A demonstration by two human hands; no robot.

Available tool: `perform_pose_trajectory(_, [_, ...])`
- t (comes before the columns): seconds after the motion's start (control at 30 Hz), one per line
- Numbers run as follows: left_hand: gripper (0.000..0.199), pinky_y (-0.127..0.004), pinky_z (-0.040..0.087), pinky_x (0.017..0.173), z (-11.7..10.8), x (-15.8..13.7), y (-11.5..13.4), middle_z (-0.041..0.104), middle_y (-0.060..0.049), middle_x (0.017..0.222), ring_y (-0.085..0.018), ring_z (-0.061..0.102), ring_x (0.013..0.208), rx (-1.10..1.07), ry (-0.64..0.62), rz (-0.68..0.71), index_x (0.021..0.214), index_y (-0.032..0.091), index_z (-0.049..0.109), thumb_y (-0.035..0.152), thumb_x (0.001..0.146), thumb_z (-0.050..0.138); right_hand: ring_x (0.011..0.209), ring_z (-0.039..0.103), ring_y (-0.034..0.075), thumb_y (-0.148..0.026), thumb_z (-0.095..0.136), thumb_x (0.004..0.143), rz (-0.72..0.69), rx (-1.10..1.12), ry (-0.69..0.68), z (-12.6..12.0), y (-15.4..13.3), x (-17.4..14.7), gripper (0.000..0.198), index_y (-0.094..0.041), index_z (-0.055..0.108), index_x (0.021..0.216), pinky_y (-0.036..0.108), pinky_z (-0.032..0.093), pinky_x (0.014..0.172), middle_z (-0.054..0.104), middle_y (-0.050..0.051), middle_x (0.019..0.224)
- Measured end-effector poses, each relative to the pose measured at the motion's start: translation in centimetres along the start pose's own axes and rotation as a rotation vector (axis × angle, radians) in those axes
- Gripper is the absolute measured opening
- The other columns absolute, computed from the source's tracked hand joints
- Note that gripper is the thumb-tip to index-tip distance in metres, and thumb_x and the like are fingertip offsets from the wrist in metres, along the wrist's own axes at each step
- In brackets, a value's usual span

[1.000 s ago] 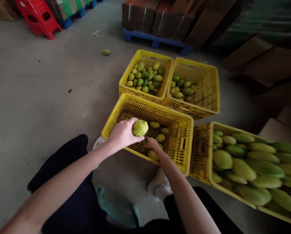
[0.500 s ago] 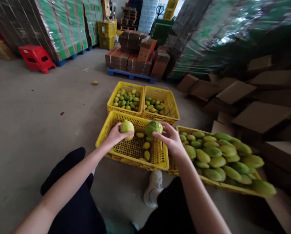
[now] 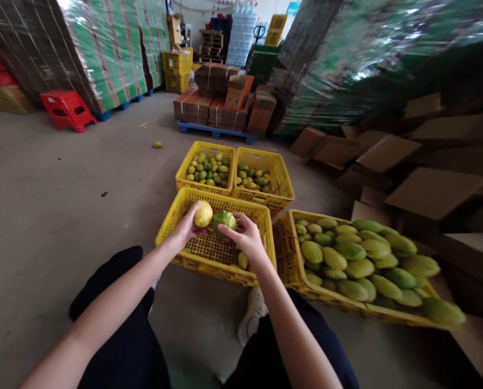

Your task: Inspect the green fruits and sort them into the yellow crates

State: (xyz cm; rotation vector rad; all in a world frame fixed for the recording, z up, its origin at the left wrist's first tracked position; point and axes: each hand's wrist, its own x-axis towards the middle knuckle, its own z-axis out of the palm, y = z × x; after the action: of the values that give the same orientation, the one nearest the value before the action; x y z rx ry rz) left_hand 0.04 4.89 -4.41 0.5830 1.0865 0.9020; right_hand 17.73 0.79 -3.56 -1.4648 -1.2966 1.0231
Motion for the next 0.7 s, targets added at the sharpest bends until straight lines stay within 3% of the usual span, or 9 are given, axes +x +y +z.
perform_pose_trajectory(0.2, [0.051,-0.018,0.038,0.044,-1.5,0.3,0.7,0.069,-0.002,0.075,-0.011,0.059,0.060,-0.012,-0.047,0.089,0.094,0.018,0.070,0.057,0.065,0.085,0.074,0.064,0.019,-0.057,0.082,0.059,-0.042,-0.002,-0.001,0.6,0.4,0.4,0.053,-0.021,0.069,0.096,0.031,0.056,0.061,0.069,0.003,0.082])
perform_pose_trajectory(0.3, [0.054,-0.019,0.042,0.050,-2.2,0.3,1.1,0.068,-0.002,0.076,-0.012,0.060,0.065,-0.012,-0.113,0.161,0.094,0.016,0.069,0.046,0.056,0.092,0.073,0.063,0.019,-0.057,0.083,0.059,-0.045,-0.003,0.027,0.5,0.6,0.5,0.054,-0.021,0.069,0.097,0.031,0.056,0.059,0.069,0.003,0.081])
perform_pose_trajectory(0.53, [0.058,-0.029,0.055,0.076,-2.0,0.0,1.6,0.072,-0.005,0.097,-0.018,0.070,0.083,-0.168,-0.200,0.246,0.107,0.019,0.061,0.028,0.056,0.090,0.066,0.061,0.017,-0.056,0.084,0.055,0.036,0.125,0.077,0.7,0.4,0.8,0.055,-0.021,0.066,0.094,0.028,0.054,0.050,0.067,0.002,0.078])
perform_pose_trajectory(0.7, [0.064,-0.034,0.054,0.087,-1.2,0.0,0.6,0.068,-0.002,0.110,-0.021,0.068,0.099,-0.171,-0.290,0.344,0.110,0.024,0.057,0.018,0.055,0.089,0.063,0.062,0.016,-0.054,0.085,0.056,-0.027,0.084,0.097,0.5,0.3,0.5,0.055,-0.020,0.067,0.095,0.029,0.053,0.054,0.067,0.001,0.077])
